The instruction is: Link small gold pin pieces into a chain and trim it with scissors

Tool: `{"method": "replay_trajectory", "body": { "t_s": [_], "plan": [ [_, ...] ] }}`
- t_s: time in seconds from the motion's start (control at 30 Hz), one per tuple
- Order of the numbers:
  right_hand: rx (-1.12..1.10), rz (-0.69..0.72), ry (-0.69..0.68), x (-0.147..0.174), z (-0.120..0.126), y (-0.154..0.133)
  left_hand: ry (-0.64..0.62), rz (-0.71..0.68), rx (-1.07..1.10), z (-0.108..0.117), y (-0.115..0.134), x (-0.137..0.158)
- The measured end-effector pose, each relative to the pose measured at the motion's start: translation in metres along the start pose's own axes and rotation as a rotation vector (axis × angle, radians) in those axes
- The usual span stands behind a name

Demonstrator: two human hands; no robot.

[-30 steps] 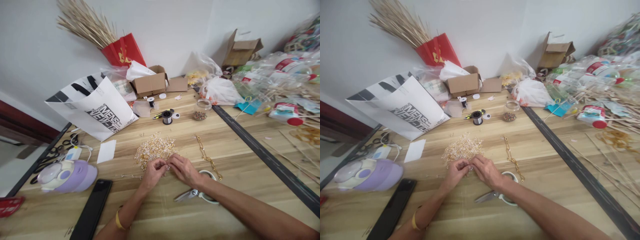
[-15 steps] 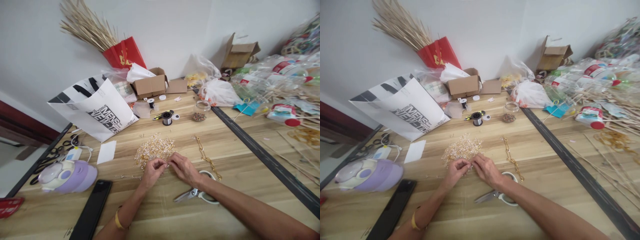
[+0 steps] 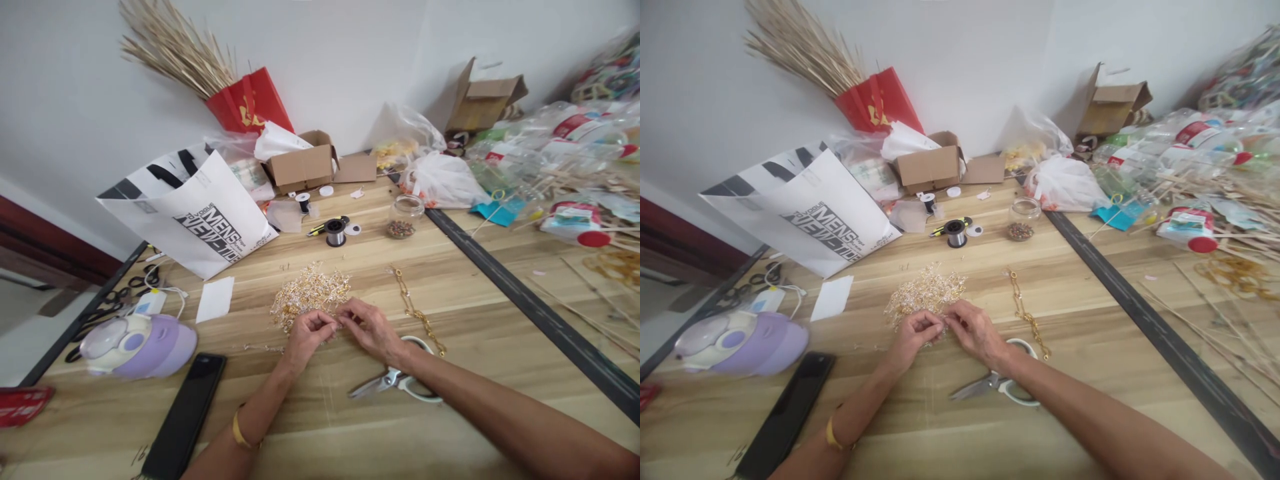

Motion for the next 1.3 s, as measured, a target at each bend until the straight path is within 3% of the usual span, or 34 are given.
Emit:
{"method": "replay_trajectory", "body": {
  "t_s": [0.53,0.93,1.3],
  "plan": [
    [-0.030,-0.009,-0.030,0.005,-0.003,0.001,0.043,-0.022,0.041,0.004,-0.004,-0.004],
    [-0.069,-0.029,-0.021,0.004,-0.004,0.003,-0.061,-0.078,-0.039,0.002,0.004,-0.003],
    [-0.049,0.035,-0.039,0.001,-0.002,-0.003,0.024,-0.029,0.033,0.006,0.001,-0.004]
  ]
}}
Point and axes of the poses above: each hand's wrist, its own x-axis away from the middle knuckle, its own z-axis out of the back of the hand, y = z × x, the point moved 6 cm from there along -x, towards the middle knuckle, and after that the axes turned 7 degrees about x, right-handed, at the moved point
